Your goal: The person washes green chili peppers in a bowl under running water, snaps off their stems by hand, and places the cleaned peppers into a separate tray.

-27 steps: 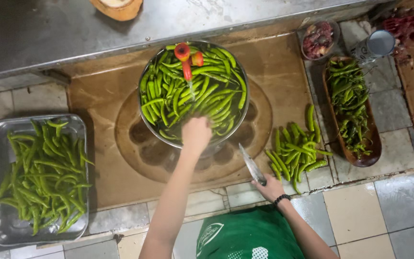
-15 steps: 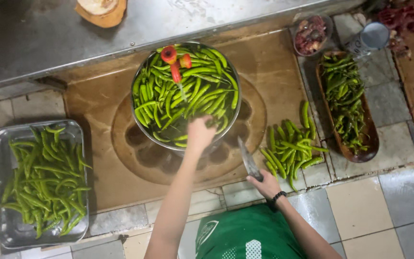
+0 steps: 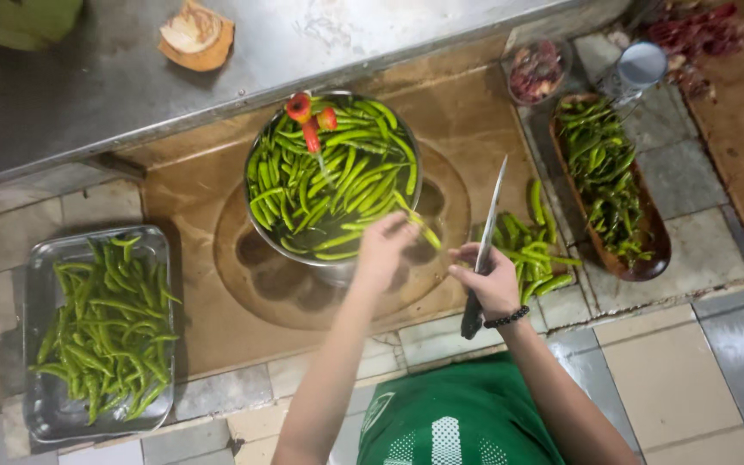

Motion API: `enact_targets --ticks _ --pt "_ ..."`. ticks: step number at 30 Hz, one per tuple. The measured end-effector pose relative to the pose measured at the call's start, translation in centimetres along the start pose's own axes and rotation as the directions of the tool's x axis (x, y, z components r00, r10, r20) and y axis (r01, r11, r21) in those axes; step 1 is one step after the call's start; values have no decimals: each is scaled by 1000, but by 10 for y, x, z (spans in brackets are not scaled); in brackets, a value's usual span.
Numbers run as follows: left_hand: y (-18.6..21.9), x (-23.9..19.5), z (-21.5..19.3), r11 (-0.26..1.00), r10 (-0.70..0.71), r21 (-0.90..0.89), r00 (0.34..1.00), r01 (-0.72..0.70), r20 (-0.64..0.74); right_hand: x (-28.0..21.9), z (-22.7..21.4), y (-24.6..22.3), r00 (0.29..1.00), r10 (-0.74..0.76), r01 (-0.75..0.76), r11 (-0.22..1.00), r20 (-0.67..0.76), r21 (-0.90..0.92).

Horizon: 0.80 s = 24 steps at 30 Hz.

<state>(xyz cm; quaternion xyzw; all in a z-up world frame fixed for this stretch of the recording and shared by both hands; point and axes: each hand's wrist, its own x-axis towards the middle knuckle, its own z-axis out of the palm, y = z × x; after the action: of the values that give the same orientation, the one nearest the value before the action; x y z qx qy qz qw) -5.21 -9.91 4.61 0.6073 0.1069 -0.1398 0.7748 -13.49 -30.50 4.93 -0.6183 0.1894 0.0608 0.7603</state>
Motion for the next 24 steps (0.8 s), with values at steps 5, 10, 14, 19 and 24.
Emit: enact_targets --ticks 5,10,14,19,24 --pt "-36 -8 74 1000 14 -1 994 -14 110 10 -55 -11 999 -37 39 998 39 -47" --pt "-71 29 177 983 87 137 969 -121 230 -2 -195 -14 997 -60 63 996 -52 57" --pt "-100 46 279 834 230 414 913 -364 338 -16 -317 -24 992 -8 27 988 -124 151" --pt "-125 49 374 284 263 790 837 -543 480 -26 -398 -19 984 34 21 953 -175 303" --pt "-151 50 384 373 256 776 860 -509 441 -6 -418 0 982 55 18 925 -181 381"
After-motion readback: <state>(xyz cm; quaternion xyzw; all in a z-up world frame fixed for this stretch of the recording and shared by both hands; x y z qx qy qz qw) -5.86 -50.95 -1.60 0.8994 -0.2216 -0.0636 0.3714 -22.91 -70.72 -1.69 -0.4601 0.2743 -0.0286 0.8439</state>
